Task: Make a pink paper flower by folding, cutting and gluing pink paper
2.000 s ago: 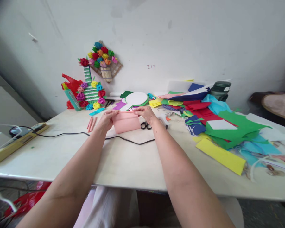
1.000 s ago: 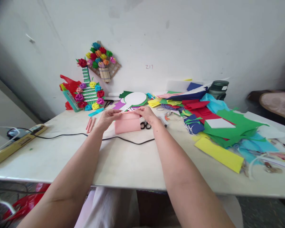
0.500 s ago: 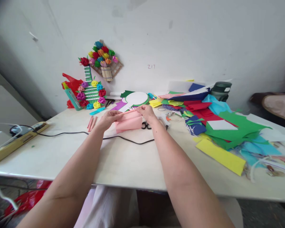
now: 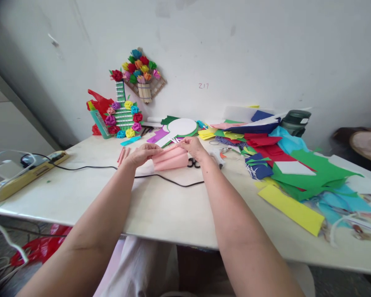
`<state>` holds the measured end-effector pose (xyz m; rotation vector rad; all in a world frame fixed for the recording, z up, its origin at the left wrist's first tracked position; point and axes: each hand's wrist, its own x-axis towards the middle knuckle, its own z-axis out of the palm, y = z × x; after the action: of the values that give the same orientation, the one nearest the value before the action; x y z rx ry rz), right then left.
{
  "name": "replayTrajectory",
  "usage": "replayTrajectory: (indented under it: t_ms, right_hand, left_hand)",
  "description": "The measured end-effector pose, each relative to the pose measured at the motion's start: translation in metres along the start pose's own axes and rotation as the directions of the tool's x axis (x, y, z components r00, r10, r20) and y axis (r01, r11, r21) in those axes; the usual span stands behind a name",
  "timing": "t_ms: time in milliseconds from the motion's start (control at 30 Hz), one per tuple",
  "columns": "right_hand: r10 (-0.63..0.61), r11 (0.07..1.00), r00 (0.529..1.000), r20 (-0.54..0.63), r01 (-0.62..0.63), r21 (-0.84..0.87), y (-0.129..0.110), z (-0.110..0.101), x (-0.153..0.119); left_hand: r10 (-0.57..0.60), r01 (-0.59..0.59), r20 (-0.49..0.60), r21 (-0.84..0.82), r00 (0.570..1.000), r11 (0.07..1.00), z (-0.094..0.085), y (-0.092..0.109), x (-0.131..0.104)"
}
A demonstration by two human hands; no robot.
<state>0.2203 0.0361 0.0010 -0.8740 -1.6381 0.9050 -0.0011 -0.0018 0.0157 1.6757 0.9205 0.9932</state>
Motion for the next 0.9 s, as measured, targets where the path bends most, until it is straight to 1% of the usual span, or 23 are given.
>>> replayTrajectory:
  t_ms: [100, 233, 367, 467, 600, 733, 900]
  right_hand:
    - [0.010, 1.000, 0.999, 0.041, -0.009, -0.028, -0.005, 0.003, -0.002]
    - [0.014, 0.998, 0.998, 0.058, -0.010, -0.063, -0.010, 0.008, -0.004]
    - [-0.004, 0.998, 0.998, 0.069, 0.009, -0.068, -0.012, 0.011, -0.004]
    - [-0.009, 0.996, 0.998, 0.064, 0.015, -0.088, -0.014, 0.013, -0.004]
    - [-0.005, 0.998, 0.999, 0.052, 0.009, -0.069, -0.014, 0.013, -0.004]
    - [0.013, 0.998, 0.999, 0.048, -0.010, -0.057, -0.015, 0.013, -0.004]
    - [-0.005, 0.999, 0.998, 0.059, 0.008, -0.053, -0.013, 0.013, -0.003]
  left_hand:
    - [0.038, -0.038, 0.018, 0.034, 0.999, 0.999, 0.003, 0.000, 0.001]
    - [0.005, -0.008, 0.031, 0.092, 1.000, 0.996, 0.006, 0.001, 0.004]
    - [0.023, -0.030, 0.047, 0.141, 0.999, 0.990, 0.007, 0.002, 0.005]
    - [0.025, -0.033, 0.065, 0.127, 0.998, 0.991, 0.007, 0.001, 0.005]
    - [0.026, -0.033, 0.096, 0.078, 0.995, 0.996, 0.010, -0.001, 0.005]
    - [0.044, -0.050, 0.051, 0.120, 0.998, 0.992, 0.013, 0.000, 0.005]
    - [0.003, 0.011, -0.053, 0.269, 0.999, 0.963, 0.017, 0.004, 0.005]
